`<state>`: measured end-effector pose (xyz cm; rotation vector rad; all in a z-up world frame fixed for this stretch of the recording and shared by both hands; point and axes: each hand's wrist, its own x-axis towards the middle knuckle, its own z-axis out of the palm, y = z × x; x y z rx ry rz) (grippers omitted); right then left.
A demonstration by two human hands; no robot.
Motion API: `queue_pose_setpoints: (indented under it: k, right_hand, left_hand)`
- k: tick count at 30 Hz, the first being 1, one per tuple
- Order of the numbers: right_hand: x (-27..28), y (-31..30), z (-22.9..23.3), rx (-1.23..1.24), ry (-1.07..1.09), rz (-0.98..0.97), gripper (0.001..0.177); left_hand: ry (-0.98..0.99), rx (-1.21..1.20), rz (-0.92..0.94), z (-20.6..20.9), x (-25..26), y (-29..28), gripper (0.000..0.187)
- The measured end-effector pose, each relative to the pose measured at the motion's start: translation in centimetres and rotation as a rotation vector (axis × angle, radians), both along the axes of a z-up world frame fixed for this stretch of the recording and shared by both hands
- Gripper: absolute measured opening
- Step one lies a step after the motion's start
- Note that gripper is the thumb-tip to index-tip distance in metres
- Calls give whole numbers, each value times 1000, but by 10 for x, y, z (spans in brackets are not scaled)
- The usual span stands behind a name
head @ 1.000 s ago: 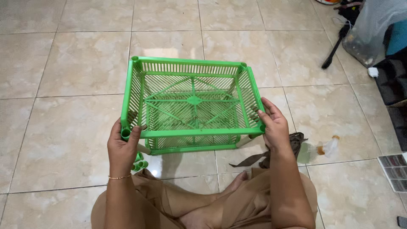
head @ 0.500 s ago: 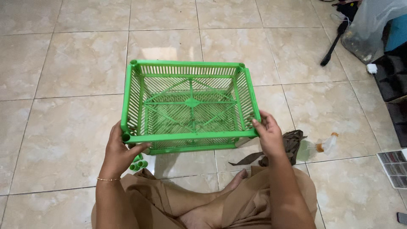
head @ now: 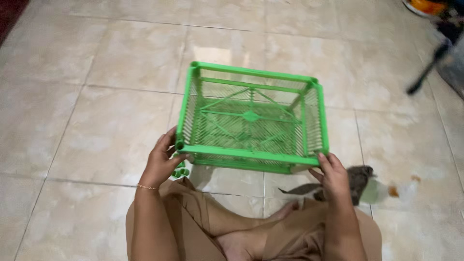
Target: The person assembles a green plastic stool by inserting white cylindrical legs into the base and attaching green caps. They then disassemble the stool, remove the legs and caps, and place the components into the green base tray.
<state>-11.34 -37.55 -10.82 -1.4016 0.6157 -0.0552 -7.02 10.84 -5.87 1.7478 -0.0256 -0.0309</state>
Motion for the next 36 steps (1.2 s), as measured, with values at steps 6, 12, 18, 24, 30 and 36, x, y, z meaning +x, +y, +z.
queue_pose_setpoints:
  k: [6,12,18,24,30,36]
  right_hand:
    - [-5,5,0,-40,-49,23,33]
    - [-4,6,2,-22,-60,53,31]
    - [-5,4,0,-28,-49,50,31]
    - [-5,6,2,-16,-59,55,32]
    - [-4,7,3,-55,-23,33,32]
    - [-2,11,7,-73,-34,40,34]
  left_hand:
    - [50,-52,64,-24,-7,10,44]
    - [2,-158,53,-41,-8,15,30]
    - [-2,-225,-5,-50,-8,17,30]
    - [-67,-275,-50,-52,-14,18,41]
    - [5,-371,148,-61,-12,8,37]
    - [79,-380,286,-60,-5,0,32]
